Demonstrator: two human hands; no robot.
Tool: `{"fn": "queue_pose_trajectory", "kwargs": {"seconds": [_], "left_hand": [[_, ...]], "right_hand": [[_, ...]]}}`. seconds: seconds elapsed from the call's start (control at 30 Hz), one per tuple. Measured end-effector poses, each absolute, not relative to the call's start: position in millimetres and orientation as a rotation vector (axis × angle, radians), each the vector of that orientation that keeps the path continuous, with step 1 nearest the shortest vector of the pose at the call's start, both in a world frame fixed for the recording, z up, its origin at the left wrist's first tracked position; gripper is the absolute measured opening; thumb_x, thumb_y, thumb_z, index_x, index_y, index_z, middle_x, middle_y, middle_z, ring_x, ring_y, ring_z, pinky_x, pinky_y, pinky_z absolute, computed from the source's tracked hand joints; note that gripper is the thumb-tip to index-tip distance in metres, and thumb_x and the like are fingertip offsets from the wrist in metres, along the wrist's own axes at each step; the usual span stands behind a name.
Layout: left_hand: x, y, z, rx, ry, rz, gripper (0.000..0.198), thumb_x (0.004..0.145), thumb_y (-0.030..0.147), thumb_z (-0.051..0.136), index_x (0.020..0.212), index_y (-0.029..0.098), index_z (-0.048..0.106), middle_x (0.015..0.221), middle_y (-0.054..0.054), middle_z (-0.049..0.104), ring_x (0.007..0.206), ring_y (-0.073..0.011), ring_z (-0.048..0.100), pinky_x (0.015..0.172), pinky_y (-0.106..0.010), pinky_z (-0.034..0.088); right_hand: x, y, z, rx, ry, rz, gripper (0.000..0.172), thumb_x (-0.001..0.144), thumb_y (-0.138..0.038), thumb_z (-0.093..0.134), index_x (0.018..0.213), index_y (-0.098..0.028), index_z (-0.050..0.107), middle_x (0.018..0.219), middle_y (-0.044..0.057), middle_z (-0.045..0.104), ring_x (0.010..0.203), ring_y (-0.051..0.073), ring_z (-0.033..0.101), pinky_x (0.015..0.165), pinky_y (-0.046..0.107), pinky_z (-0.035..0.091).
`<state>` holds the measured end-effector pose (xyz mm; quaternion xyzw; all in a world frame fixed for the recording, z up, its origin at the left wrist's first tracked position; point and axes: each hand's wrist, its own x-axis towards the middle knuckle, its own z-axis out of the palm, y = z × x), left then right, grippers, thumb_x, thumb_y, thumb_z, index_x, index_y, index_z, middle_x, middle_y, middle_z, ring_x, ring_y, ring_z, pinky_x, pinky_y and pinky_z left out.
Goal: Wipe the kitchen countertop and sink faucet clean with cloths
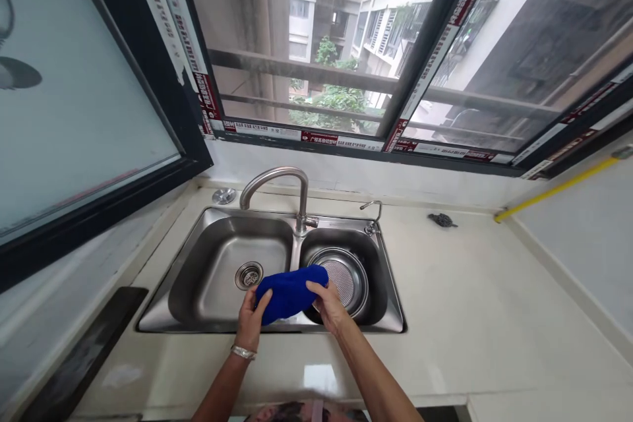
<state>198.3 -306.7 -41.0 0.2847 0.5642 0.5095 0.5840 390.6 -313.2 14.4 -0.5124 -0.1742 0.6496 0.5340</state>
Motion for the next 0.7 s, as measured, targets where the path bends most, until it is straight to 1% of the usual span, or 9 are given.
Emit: {"fn": "queue_pose_trajectory", "kwargs": {"seconds": [0.07, 0.17, 0.27, 0.33, 0.4, 0.47, 0.57, 0.63, 0.7], "left_hand": [[193.0, -297.8, -38.1, 0.684, 1.331, 1.236, 0.067, 0.061, 0.065, 0.086, 0.105, 0.019, 0.065, 0.104, -0.008, 0.075, 0.098, -0.022, 0.069, 0.094, -0.037, 0.056], [186.4, -288.9, -31.8, 0.666, 1.304, 1.275, 0.072, 0.059, 0.058, 0.089, 0.115, 0.02, 0.064, 0.113, -0.009, 0.074, 0.109, -0.0243, 0.068, 0.097, -0.036, 0.056], [178.2, -287.0, -27.0, 0.56, 1.274, 1.249, 0.083, 0.06, 0.054, 0.089, 0.131, 0.024, 0.058, 0.127, -0.011, 0.071, 0.115, -0.0262, 0.067, 0.087, -0.034, 0.059], [170.6, -289.3, -26.5, 0.464, 1.243, 1.231, 0.088, 0.059, 0.052, 0.089, 0.136, 0.025, 0.056, 0.134, -0.011, 0.068, 0.112, -0.0258, 0.067, 0.079, -0.03, 0.059], [161.5, -293.6, -28.6, 0.4, 1.194, 1.211, 0.091, 0.059, 0.05, 0.089, 0.14, 0.026, 0.055, 0.134, -0.01, 0.068, 0.106, -0.0234, 0.069, 0.072, -0.027, 0.057], [151.5, -298.2, -33.1, 0.389, 1.164, 1.191, 0.09, 0.061, 0.048, 0.088, 0.142, 0.028, 0.055, 0.134, -0.009, 0.068, 0.102, -0.0215, 0.069, 0.071, -0.026, 0.057], [137.1, -302.5, -41.9, 0.517, 1.251, 1.137, 0.082, 0.066, 0.049, 0.083, 0.14, 0.028, 0.057, 0.137, -0.011, 0.065, 0.108, -0.0237, 0.069, 0.076, -0.03, 0.058], [129.0, -302.9, -46.7, 0.719, 1.395, 1.106, 0.068, 0.068, 0.05, 0.08, 0.129, 0.024, 0.066, 0.134, -0.013, 0.066, 0.112, -0.0272, 0.067, 0.081, -0.035, 0.059], [122.2, -302.0, -49.3, 0.949, 1.539, 1.143, 0.049, 0.071, 0.049, 0.075, 0.112, 0.022, 0.074, 0.127, -0.013, 0.068, 0.117, -0.0293, 0.065, 0.091, -0.042, 0.057]], "right_hand": [[394.6, -313.0, 13.9, -1.291, -0.448, 1.514, 0.041, 0.06, -0.046, 0.092, 0.088, -0.022, 0.074, 0.083, 0.003, 0.076, 0.08, 0.02, 0.069, 0.078, 0.034, 0.057], [400.7, -311.9, 13.0, -1.422, -0.612, 1.49, 0.041, 0.068, -0.06, 0.086, 0.082, -0.023, 0.074, 0.079, 0.003, 0.073, 0.078, 0.021, 0.066, 0.075, 0.035, 0.055], [403.9, -311.2, 7.9, -1.465, -0.78, 1.494, 0.045, 0.073, -0.066, 0.08, 0.092, -0.025, 0.075, 0.082, 0.002, 0.072, 0.077, 0.02, 0.064, 0.073, 0.035, 0.054], [403.5, -310.4, 2.3, -1.41, -0.848, 1.55, 0.048, 0.075, -0.067, 0.077, 0.098, -0.025, 0.074, 0.084, 0.001, 0.071, 0.077, 0.019, 0.063, 0.074, 0.034, 0.053], [401.5, -307.9, -3.2, -1.374, -0.961, 1.579, 0.048, 0.079, -0.069, 0.072, 0.094, -0.024, 0.073, 0.08, 0.0, 0.069, 0.073, 0.017, 0.061, 0.075, 0.033, 0.051], [399.1, -303.0, -7.5, -1.417, -1.142, 1.515, 0.049, 0.082, -0.072, 0.065, 0.079, -0.023, 0.068, 0.071, 0.0, 0.063, 0.066, 0.016, 0.056, 0.071, 0.033, 0.048], [395.9, -292.2, -10.6, -1.628, -1.421, 1.248, 0.049, 0.083, -0.067, 0.066, 0.059, -0.025, 0.053, 0.057, -0.001, 0.052, 0.061, 0.018, 0.051, 0.071, 0.034, 0.044], [393.8, -285.1, -10.0, -1.795, -1.526, 1.045, 0.045, 0.081, -0.057, 0.072, 0.057, -0.027, 0.049, 0.052, -0.001, 0.047, 0.063, 0.021, 0.054, 0.075, 0.036, 0.043], [391.1, -279.6, -6.3, -1.887, -1.605, 0.906, 0.04, 0.083, -0.052, 0.07, 0.059, -0.027, 0.049, 0.053, 0.0, 0.047, 0.065, 0.023, 0.056, 0.077, 0.038, 0.043]]}}
